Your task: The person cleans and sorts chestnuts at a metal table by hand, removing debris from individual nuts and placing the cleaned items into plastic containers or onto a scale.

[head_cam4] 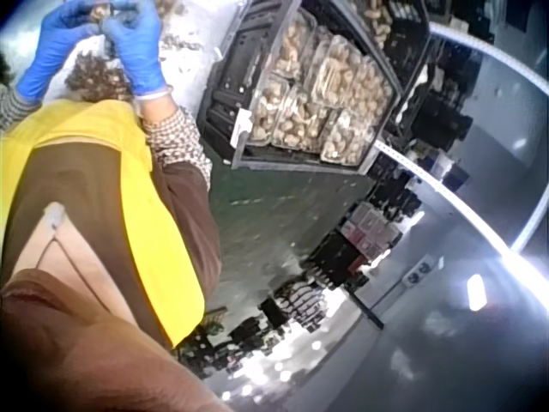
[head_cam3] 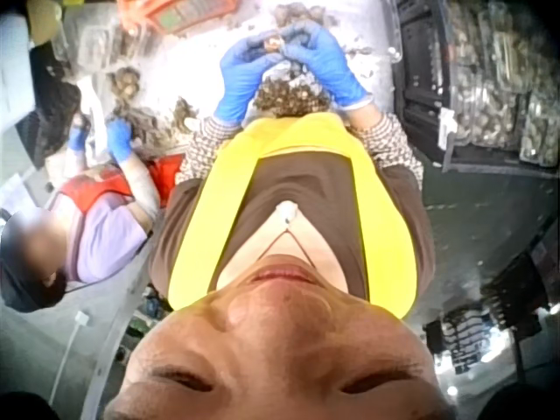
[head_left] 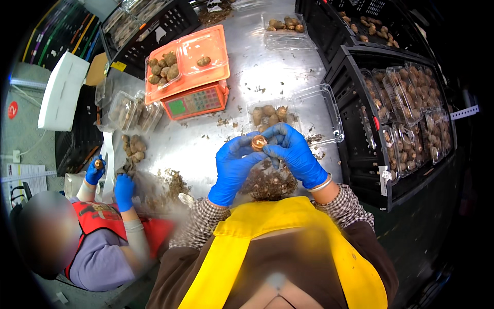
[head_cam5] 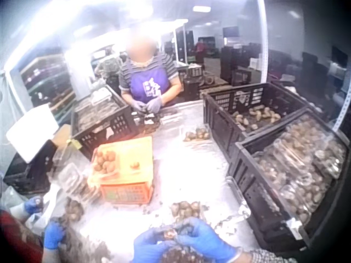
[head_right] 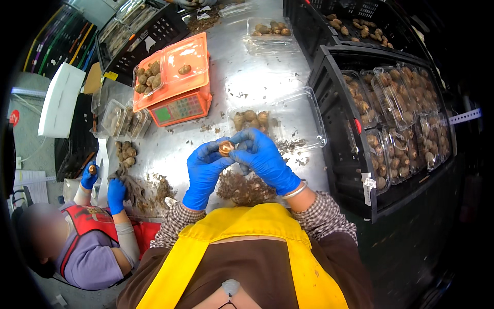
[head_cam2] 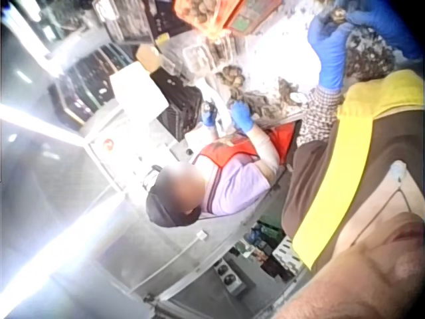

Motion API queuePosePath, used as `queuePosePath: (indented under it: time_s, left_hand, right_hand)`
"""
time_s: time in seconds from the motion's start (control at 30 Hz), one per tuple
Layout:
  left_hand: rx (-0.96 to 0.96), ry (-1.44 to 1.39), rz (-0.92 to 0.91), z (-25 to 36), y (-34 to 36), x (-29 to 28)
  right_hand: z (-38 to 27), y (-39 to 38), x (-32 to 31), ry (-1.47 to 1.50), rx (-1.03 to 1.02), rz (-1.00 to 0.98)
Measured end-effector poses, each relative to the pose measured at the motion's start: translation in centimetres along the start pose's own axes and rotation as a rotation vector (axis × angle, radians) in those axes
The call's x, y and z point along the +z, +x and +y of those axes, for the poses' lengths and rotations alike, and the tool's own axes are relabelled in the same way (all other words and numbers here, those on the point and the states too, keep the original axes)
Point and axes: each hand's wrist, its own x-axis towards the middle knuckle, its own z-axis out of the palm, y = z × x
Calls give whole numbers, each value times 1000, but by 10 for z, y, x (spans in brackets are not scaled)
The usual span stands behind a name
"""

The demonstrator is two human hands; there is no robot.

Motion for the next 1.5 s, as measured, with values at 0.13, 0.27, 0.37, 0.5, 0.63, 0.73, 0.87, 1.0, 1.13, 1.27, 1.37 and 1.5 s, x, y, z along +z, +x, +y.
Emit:
queuePosePath:
  time_s: [0.13,0.27,0.37,0.5,0.63,0.73,0.87,1.0,1.13,1.27,1.37,1.5]
  left_hand:
    - [-48,-16,-11,3,2,-1]
    - [-68,-42,13,1,1,-2]
    - [-73,-58,19,0,1,-2]
    - [-76,-22,-22,-1,1,-6]
    - [-137,-70,-93,-3,4,-12]
    - [-116,-86,-163,-6,3,-12]
    - [-126,-30,-227,-6,2,-19]
    - [-139,0,-278,-3,3,-19]
    - [-80,44,-258,2,2,-13]
    - [-52,50,-254,3,2,-10]
    - [-56,52,-254,5,1,-8]
    - [-109,-44,-219,0,0,-7]
  right_hand:
    - [5,3,-5,40,-5,-37]
    - [3,2,-5,-79,-35,-13]
    - [3,3,-4,-236,-105,26]
    - [5,5,-13,-88,-78,-22]
    - [4,5,-11,-136,-99,1]
    - [3,3,-10,-185,-120,11]
    - [-1,2,-11,-85,-51,-34]
    - [5,4,-14,-27,-33,-30]
    - [0,2,-9,-174,-92,-34]
    - [1,1,-4,-356,-233,-4]
    - [3,1,-6,-306,-196,10]
    - [8,1,-6,-361,-231,42]
